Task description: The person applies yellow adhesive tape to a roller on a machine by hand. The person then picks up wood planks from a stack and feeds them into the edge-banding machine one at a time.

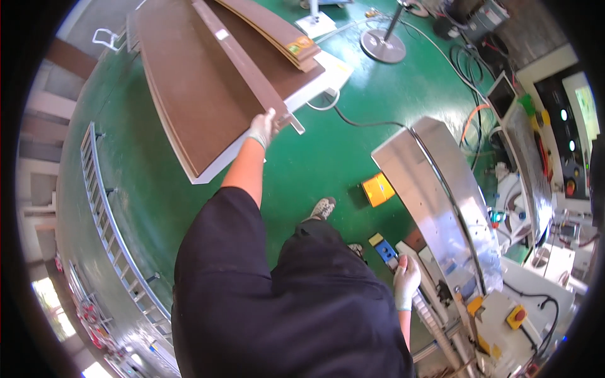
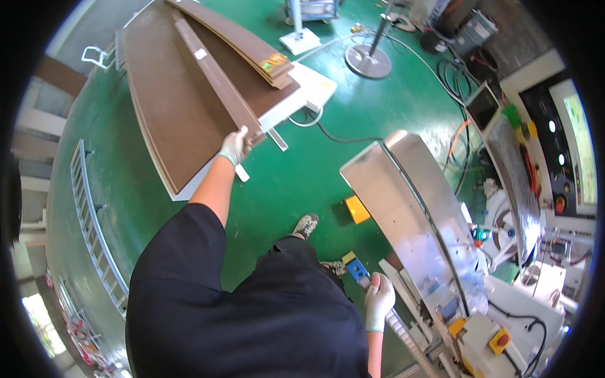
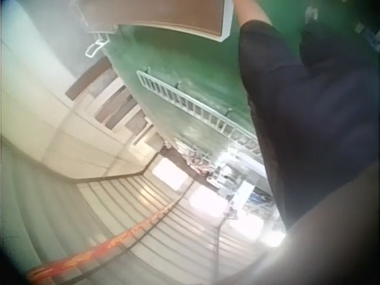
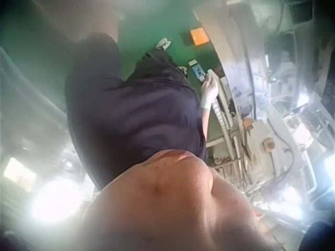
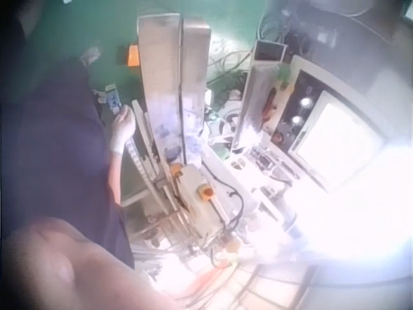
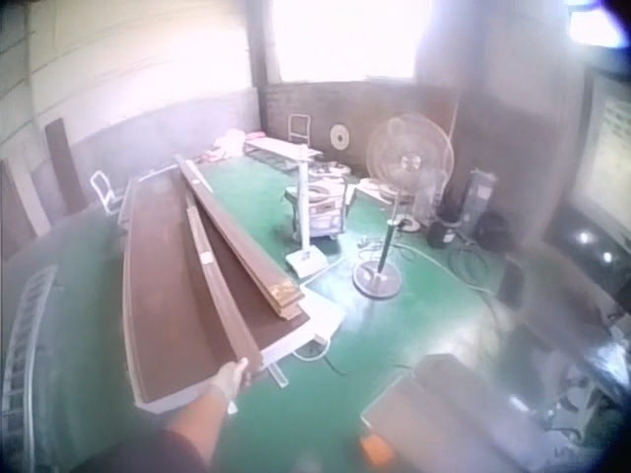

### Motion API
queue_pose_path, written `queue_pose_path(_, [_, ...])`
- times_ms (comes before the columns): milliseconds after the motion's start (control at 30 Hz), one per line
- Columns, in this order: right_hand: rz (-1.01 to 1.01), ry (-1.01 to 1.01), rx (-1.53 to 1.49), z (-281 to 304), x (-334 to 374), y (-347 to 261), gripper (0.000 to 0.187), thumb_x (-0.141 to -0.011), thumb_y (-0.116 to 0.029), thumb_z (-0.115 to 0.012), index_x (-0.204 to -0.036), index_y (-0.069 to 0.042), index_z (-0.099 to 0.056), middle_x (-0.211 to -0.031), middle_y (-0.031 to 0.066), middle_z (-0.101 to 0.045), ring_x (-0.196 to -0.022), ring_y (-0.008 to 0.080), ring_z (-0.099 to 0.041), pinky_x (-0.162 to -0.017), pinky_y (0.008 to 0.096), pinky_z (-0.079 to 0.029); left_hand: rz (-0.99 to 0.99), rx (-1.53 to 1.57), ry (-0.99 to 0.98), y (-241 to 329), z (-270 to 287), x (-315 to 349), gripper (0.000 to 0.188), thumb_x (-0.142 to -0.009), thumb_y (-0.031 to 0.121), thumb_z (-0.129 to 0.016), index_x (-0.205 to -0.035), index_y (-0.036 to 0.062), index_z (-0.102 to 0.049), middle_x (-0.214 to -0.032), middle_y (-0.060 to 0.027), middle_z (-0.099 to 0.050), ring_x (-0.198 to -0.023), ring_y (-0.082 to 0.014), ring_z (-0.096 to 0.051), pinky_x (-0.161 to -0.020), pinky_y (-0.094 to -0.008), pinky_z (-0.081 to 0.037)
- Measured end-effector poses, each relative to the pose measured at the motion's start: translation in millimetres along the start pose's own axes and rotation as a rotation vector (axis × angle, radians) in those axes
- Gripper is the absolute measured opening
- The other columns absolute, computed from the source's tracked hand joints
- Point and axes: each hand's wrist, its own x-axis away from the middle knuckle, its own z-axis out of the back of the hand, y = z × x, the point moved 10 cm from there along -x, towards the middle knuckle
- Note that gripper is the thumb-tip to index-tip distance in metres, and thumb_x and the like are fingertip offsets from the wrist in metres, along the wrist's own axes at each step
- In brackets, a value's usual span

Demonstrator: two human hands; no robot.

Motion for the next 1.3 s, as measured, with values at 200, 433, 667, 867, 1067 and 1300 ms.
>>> queue_pose_path(200, [0.534, 0.008, -0.19, -1.1, -31.4, -135.3, 0.029, -0.092, -0.013, -0.073, -0.118, -0.001, -0.072, -0.114, 0.0198, -0.073, -0.105, 0.0395, -0.07, -0.092, 0.047, -0.055, 0.103, -0.056, -0.551, -53.5, -62.5, 150.6, 0.043, -0.104, 0.051, -0.064, -0.117, 0.0096, -0.064, -0.094, -0.0048, -0.069, -0.09, -0.0175, -0.069, -0.082, -0.0366, -0.059])
queue_pose_path(433, [0.437, -0.305, -0.515, -76.0, -89.2, -209.7, 0.057, -0.098, -0.019, -0.074, -0.149, -0.002, -0.055, -0.127, 0.0184, -0.07, -0.109, 0.0238, -0.07, -0.095, 0.0358, -0.055, 0.049, -0.217, -1.018, -76.9, -167.5, 340.5, 0.06, -0.108, 0.059, -0.05, -0.127, 0.0032, -0.063, -0.112, -0.0074, -0.071, -0.099, -0.0172, -0.068, -0.092, -0.0343, -0.056])
queue_pose_path(667, [0.134, -0.509, -0.645, -25.1, -71.6, -147.3, 0.046, -0.096, -0.023, -0.074, -0.133, 0.004, -0.068, -0.112, 0.0108, -0.075, -0.102, 0.0151, -0.069, -0.094, 0.0308, -0.053, 0.312, 0.446, -0.543, -25.3, -133.9, 260.3, 0.054, -0.106, 0.051, -0.054, -0.142, 0.0115, -0.059, -0.132, -0.0118, -0.07, -0.122, -0.0299, -0.065, -0.105, -0.0518, -0.049])
queue_pose_path(867, [-0.121, -0.403, -0.773, 70.9, 1.2, -0.4, 0.052, -0.088, -0.029, -0.082, -0.124, 0.007, -0.073, -0.113, 0.0104, -0.075, -0.106, 0.0173, -0.068, -0.097, 0.0322, -0.052, 0.198, 0.741, -0.105, 42.8, -62.4, 108.1, 0.045, -0.105, 0.044, -0.056, -0.13, 0.0071, -0.062, -0.128, -0.012, -0.07, -0.121, -0.0336, -0.064, -0.111, -0.0547, -0.046])
queue_pose_path(1067, [-0.552, -0.507, -0.488, 107.4, 127.9, 133.7, 0.036, -0.079, -0.016, -0.081, -0.106, 0.007, -0.076, -0.088, 0.0069, -0.075, -0.082, 0.0126, -0.069, -0.077, 0.0288, -0.056, 0.005, 0.571, -0.312, 62.7, -124.5, 158.8, 0.034, -0.107, 0.03, -0.06, -0.132, 0.0072, -0.063, -0.132, -0.0085, -0.069, -0.121, -0.0288, -0.065, -0.109, -0.047, -0.049])
queue_pose_path(1300, [-0.463, -0.314, -0.396, 98.0, 117.9, 45.2, 0.058, -0.094, -0.056, -0.066, -0.089, 0.002, -0.069, -0.079, 0.011, -0.066, -0.075, 0.0213, -0.057, -0.072, 0.0389, -0.05, 0.287, 0.0, -1.009, -2.9, -298.5, 346.0, 0.051, -0.108, 0.046, -0.058, -0.136, 0.0035, -0.056, -0.133, -0.0147, -0.065, -0.128, -0.0309, -0.061, -0.111, -0.0509, -0.048])
